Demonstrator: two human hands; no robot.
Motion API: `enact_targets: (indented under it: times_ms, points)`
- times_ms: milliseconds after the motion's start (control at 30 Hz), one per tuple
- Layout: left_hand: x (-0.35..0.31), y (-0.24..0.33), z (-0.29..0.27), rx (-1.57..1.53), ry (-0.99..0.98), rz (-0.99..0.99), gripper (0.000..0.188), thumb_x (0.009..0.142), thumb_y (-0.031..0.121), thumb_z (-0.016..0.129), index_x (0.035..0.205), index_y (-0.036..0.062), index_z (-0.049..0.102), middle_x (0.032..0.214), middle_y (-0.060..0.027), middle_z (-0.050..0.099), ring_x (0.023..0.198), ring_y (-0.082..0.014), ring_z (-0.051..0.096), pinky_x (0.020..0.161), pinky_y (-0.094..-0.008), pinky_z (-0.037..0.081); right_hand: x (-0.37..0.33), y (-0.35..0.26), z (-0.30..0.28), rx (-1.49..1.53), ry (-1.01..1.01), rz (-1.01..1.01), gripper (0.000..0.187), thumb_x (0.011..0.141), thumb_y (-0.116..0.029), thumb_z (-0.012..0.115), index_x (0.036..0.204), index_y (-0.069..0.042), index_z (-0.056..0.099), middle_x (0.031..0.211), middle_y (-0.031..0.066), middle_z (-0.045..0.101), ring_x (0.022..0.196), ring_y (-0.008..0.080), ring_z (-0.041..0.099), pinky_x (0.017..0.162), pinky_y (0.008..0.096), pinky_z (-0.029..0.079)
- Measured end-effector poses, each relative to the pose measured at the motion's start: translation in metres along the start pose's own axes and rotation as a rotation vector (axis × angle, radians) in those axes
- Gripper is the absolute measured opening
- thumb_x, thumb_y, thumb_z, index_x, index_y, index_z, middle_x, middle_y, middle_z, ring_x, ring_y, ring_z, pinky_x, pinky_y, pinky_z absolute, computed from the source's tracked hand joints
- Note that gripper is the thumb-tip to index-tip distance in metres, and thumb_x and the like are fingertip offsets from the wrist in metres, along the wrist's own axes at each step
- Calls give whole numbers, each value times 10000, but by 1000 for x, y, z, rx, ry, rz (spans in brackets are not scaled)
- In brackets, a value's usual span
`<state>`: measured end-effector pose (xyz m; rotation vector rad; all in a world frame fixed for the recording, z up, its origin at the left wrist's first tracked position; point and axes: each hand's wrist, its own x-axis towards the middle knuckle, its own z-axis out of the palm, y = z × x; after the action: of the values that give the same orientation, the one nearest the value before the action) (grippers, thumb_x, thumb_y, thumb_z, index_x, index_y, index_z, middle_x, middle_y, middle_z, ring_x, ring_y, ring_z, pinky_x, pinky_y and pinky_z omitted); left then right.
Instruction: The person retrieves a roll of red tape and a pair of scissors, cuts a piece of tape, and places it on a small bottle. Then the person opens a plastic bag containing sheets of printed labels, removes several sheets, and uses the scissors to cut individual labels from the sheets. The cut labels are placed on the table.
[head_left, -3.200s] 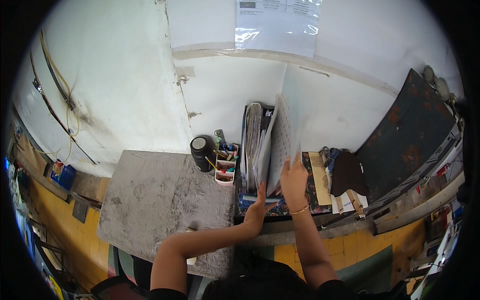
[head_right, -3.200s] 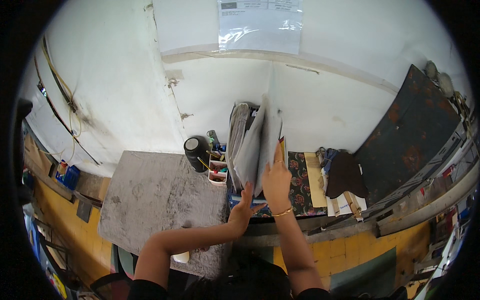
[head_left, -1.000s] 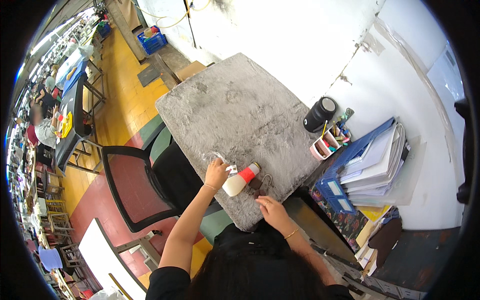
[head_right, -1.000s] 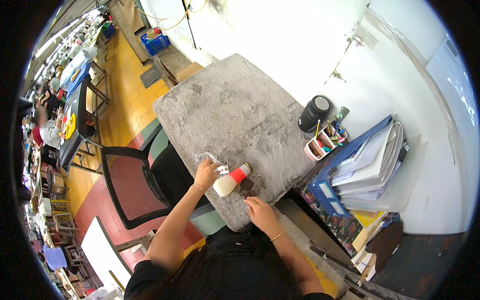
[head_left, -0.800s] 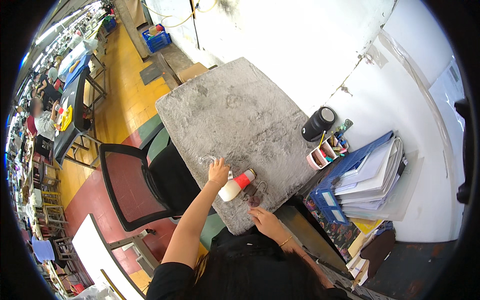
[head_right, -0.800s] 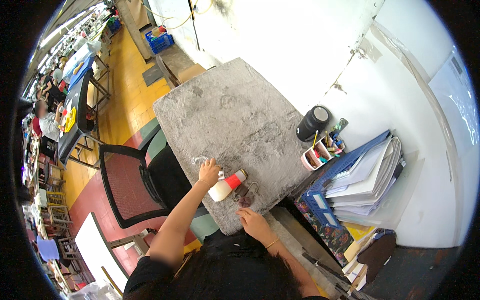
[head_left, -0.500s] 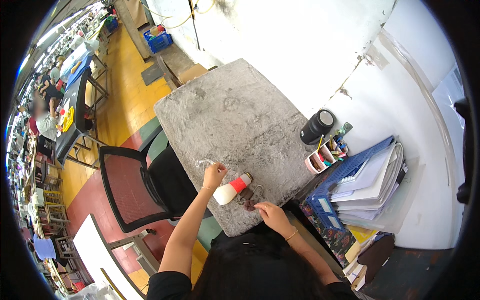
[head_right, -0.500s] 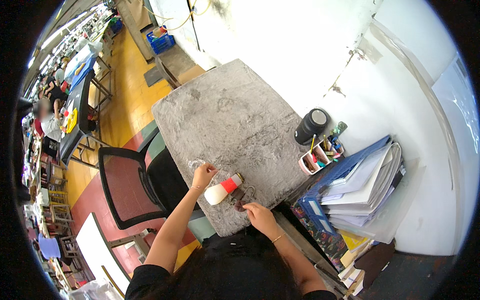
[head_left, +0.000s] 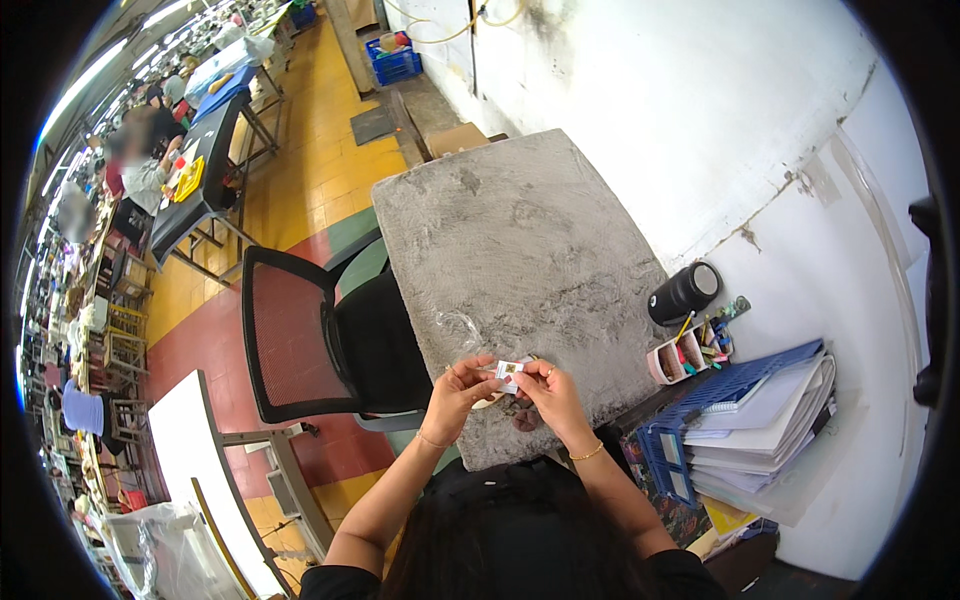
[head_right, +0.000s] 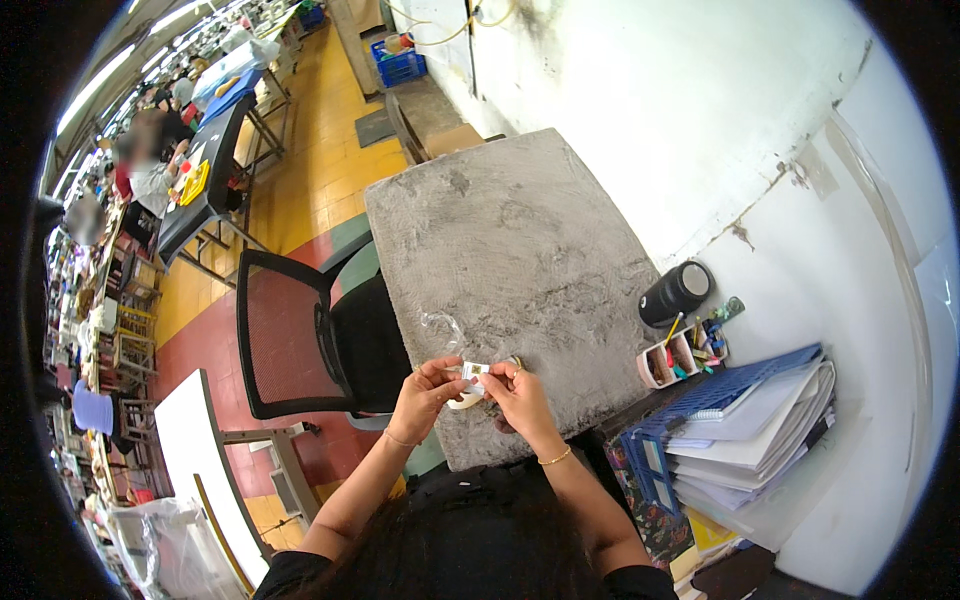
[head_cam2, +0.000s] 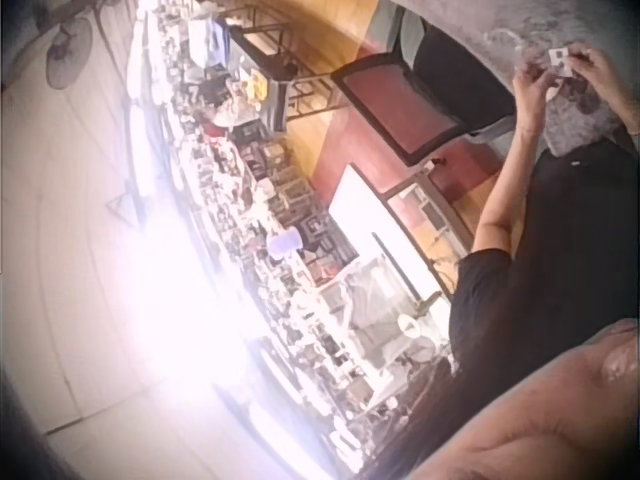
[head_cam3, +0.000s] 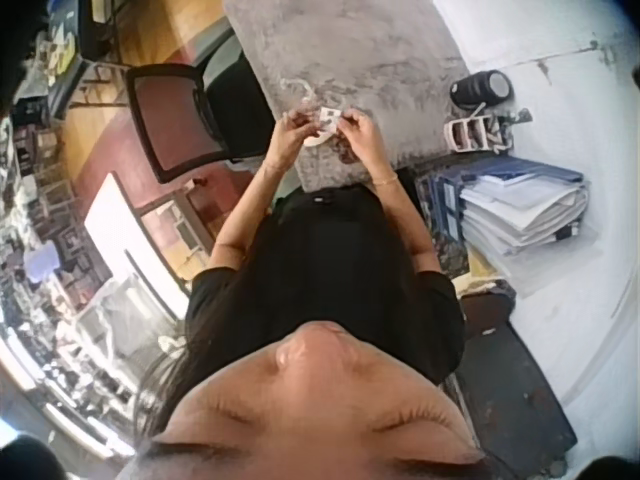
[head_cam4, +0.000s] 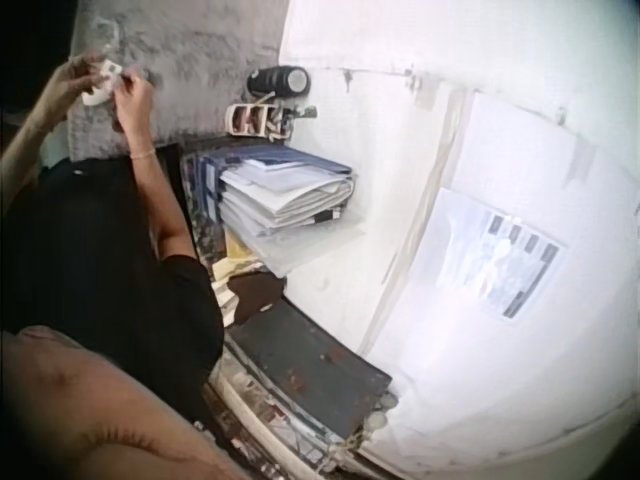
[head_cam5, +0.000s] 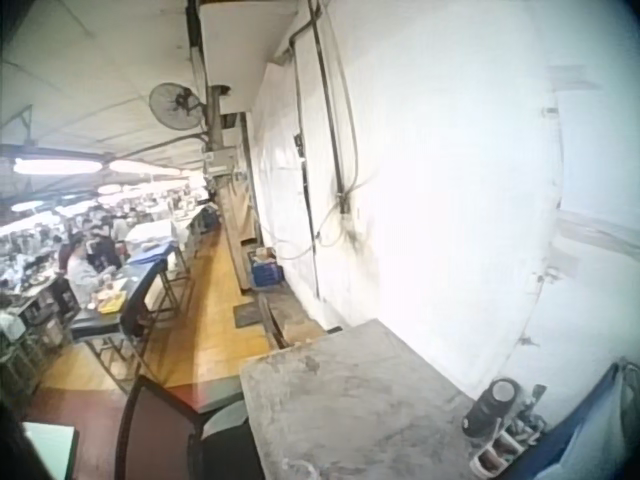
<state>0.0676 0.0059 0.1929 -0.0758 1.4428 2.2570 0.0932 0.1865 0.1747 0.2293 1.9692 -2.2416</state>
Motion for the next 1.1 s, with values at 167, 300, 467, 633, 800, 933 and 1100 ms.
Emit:
enact_targets:
  times_ms: [167,300,467,633,800,933,1100]
  points:
    - [-20,18,2,144,59,40,232,880,90,666,1081,-23,647,906,-53,685,806,-91,625,709,-232,496,-10,-32,13,-267,-45,-102,131,891,-114,656,960,-4,638,799,35,642,678,64,564,584,232,473]
    - [-25,27,12,379,185,207,178,872,79,667,1021,-16,685,863,-63,703,760,-102,641,660,-238,503,-16,-56,32,-398,236,-485,88,861,-84,681,921,-26,652,820,49,627,649,110,592,562,251,479]
    - [-33,37,28,875,262,552,230,816,31,686,1045,37,697,865,-104,693,727,-186,659,635,-280,512,-23,-74,45,-497,132,-546,93,823,-47,698,896,-21,647,827,81,635,660,169,627,564,283,493]
    - [-37,25,28,1042,270,685,298,757,14,705,1052,61,702,897,-100,667,770,-239,643,673,-328,512,-23,-60,42,-577,177,-623,87,814,-36,700,876,-13,644,801,90,638,658,196,632,566,286,494]
    - [-39,23,25,1161,241,777,294,723,-39,714,999,61,719,896,-86,669,764,-234,626,682,-316,502,-27,-56,41,-588,152,-577,81,802,-19,698,851,-8,635,787,88,629,654,199,627,560,289,486]
    - [-40,22,22,1170,215,776,313,706,-38,722,998,73,722,893,-81,668,773,-236,621,692,-325,495,-28,-56,41,-583,126,-544,81,795,-17,698,841,-11,632,777,88,622,628,203,607,544,284,469]
    - [-44,23,21,1068,207,643,248,743,-24,704,979,52,723,905,-88,681,779,-216,630,711,-295,498,-29,-56,39,-477,75,-450,80,808,-41,692,854,-7,636,779,61,627,617,136,594,527,263,455]
